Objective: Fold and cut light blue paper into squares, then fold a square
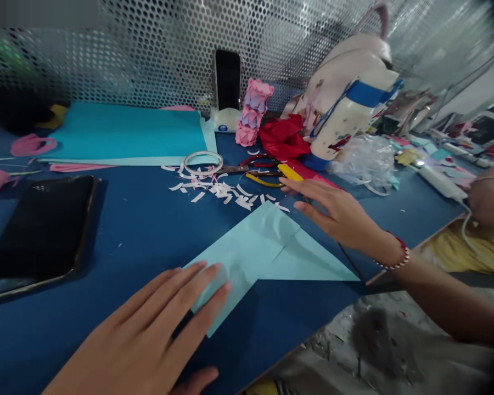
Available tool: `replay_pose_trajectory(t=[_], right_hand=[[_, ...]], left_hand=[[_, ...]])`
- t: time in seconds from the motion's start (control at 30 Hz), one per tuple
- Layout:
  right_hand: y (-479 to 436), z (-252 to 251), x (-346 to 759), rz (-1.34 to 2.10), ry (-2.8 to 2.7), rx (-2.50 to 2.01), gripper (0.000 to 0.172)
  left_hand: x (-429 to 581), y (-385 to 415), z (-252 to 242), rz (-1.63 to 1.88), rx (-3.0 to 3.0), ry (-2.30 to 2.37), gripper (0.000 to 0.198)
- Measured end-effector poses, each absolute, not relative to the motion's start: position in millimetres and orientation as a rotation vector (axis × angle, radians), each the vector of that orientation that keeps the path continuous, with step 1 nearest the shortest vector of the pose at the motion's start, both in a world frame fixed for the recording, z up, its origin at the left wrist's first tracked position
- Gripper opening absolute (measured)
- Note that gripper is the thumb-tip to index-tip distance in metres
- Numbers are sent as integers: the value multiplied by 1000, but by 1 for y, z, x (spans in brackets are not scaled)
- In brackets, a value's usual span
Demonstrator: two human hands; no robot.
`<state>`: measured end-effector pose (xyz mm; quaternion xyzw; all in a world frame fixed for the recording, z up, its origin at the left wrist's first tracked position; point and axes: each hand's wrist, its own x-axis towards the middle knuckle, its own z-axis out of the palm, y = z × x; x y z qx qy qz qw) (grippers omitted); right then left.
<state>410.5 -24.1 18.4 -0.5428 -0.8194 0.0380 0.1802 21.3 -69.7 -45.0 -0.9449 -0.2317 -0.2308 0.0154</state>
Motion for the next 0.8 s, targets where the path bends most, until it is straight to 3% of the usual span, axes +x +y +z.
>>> replay_pose_trajectory(t=[0.23, 0.37, 0.67, 0.8], right_hand=[[-73, 23, 426, 314, -2265, -1515, 40], [-108, 20, 432, 364, -2408, -1330, 38], [-109, -6, 416, -91, -2827, -1017, 70], [-79, 0, 411, -92, -2828, -963, 70]], left_hand=[[52, -39, -21, -436, -2874, -540, 85], [55, -36, -21, -412, -2910, -542, 74], [88, -19, -42, -389, -3062, -904, 91], [95, -19, -33, -369, -3068, -934, 83]])
